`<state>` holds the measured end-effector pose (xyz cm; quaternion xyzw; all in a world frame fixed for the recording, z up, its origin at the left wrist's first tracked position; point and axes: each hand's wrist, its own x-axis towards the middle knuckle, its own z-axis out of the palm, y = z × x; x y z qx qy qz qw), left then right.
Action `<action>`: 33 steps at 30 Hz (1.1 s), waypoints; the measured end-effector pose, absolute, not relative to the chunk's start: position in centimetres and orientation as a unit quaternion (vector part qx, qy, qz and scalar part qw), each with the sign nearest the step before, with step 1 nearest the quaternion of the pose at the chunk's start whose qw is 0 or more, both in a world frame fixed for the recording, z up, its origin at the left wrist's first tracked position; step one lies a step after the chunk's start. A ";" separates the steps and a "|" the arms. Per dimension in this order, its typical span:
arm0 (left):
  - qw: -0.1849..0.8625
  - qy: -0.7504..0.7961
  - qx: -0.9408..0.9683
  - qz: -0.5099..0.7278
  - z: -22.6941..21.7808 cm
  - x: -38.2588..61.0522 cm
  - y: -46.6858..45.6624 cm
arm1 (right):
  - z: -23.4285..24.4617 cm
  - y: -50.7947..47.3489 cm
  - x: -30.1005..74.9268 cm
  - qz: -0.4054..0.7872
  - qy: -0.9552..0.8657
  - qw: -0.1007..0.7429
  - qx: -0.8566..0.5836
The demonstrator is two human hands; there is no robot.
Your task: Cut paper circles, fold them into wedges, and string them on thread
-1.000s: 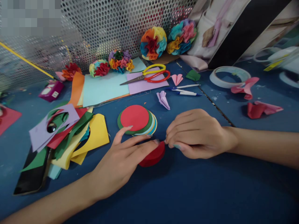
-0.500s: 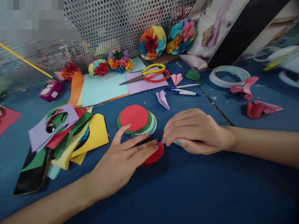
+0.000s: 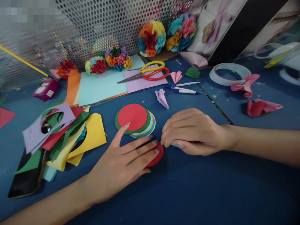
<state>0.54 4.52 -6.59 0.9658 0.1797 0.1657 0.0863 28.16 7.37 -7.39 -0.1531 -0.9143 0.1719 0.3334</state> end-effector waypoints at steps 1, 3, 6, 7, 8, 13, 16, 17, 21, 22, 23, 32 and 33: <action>0.081 0.173 0.968 0.163 -6.6 0.6 4.5 | -7.4 7.4 28.2 0.172 -0.915 0.332 -0.155; 0.075 0.161 0.972 0.151 -6.5 0.6 4.5 | -7.3 7.4 28.2 0.172 -0.915 0.330 -0.156; 0.076 0.160 0.974 0.140 -6.4 0.5 4.5 | -7.3 7.4 28.2 0.173 -0.916 0.326 -0.155; 0.077 0.161 0.974 0.139 -6.3 0.5 4.5 | -7.3 7.4 28.2 0.172 -0.916 0.326 -0.155; 0.076 0.162 0.974 0.142 -6.3 0.5 4.4 | -7.3 7.4 28.2 0.171 -0.917 0.326 -0.155; 0.053 0.157 0.974 0.156 -6.5 0.6 4.3 | -7.4 7.4 28.3 0.165 -0.917 0.329 -0.151; 0.041 0.148 0.976 0.153 -6.6 0.6 4.1 | -7.5 7.4 28.3 0.166 -0.917 0.329 -0.151; 0.040 0.148 0.977 0.150 -6.6 0.6 4.1 | -7.4 7.4 28.3 0.166 -0.917 0.329 -0.150; 0.031 0.139 0.978 0.154 -6.6 0.5 4.1 | -7.4 7.4 28.3 0.166 -0.916 0.333 -0.152; 0.030 0.140 0.978 0.154 -6.6 0.6 4.1 | -7.4 7.4 28.3 0.167 -0.915 0.334 -0.152; 0.030 0.142 0.978 0.151 -6.6 0.6 4.0 | -7.4 7.4 28.3 0.168 -0.915 0.335 -0.152; 0.041 0.127 0.984 0.115 -6.2 0.4 3.8 | -7.3 7.4 28.2 0.169 -0.916 0.329 -0.154; 0.042 0.128 0.984 0.113 -6.2 0.3 3.8 | -7.3 7.4 28.2 0.168 -0.917 0.327 -0.154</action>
